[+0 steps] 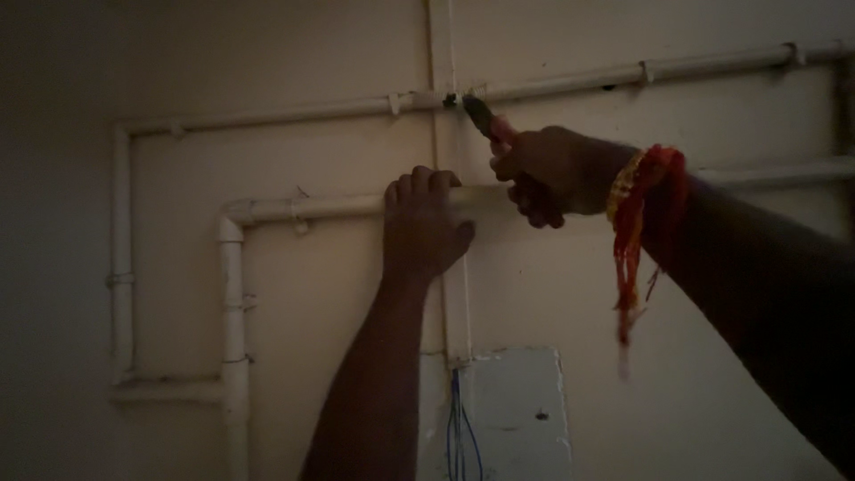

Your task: The person marks a white conduit pipe on a wall using a white marker and then uses pliers to cut a segment of the pipe.

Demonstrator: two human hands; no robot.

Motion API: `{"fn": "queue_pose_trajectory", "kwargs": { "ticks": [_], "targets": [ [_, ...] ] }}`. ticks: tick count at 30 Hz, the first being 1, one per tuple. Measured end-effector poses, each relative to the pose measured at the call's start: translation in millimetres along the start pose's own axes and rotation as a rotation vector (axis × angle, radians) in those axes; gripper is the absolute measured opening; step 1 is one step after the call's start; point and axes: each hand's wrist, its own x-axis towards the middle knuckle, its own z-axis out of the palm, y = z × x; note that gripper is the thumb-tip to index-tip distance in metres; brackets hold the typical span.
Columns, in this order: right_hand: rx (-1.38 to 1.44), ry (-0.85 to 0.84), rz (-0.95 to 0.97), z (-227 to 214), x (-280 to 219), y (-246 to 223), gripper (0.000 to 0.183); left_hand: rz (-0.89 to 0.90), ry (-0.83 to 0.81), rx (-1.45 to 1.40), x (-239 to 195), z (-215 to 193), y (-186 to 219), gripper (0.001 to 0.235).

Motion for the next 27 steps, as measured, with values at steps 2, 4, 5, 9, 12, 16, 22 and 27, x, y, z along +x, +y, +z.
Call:
{"fn": "queue_pose_trajectory", "kwargs": {
  "ticks": [2, 4, 5, 9, 12, 16, 22, 27],
  "targets": [
    [-0.267, 0.11, 0.005, 1.6, 0.6, -0.1, 0.06, 0.009, 0.007, -0.001, 0.5, 0.2, -0.6, 0.066],
    [-0.265, 0.092, -0.011, 2.4, 2.2, -3.2, 0.057, 0.047, 0.022, 0.011, 1.5, 0.5, -2.9, 0.067],
    [-0.277, 0.086, -0.01, 2.7, 2.6, -4.4, 0.055, 0.045, 0.021, 0.014, 1.0, 1.3, -3.2, 0.067],
    [-0.506, 0.074, -0.024, 2.6, 7.2, -8.8, 0.044, 0.068, 0.063, 0.022, -0.8, 3.5, -4.8, 0.065],
    [-0.887, 0.109, -0.066, -1.7, 11.2, -7.7, 0.036, 0.076, 0.098, 0.018, -1.2, 5.4, -4.3, 0.064],
    [-0.73, 0.076, 0.013, -15.9, 10.7, -3.6, 0.029, 0.03, 0.152, -0.025, -1.6, 10.0, 1.9, 0.059],
    [-0.322, -0.141, -0.052, -17.2, 22.4, -0.6, 0.022, 0.007, 0.14, -0.002, -0.3, 9.7, 4.1, 0.058],
    [-0.149, -0.158, -0.03, -21.3, 17.2, -1.8, 0.032, -0.015, 0.105, 0.018, 1.1, 9.8, 5.5, 0.057]
  ]
}}
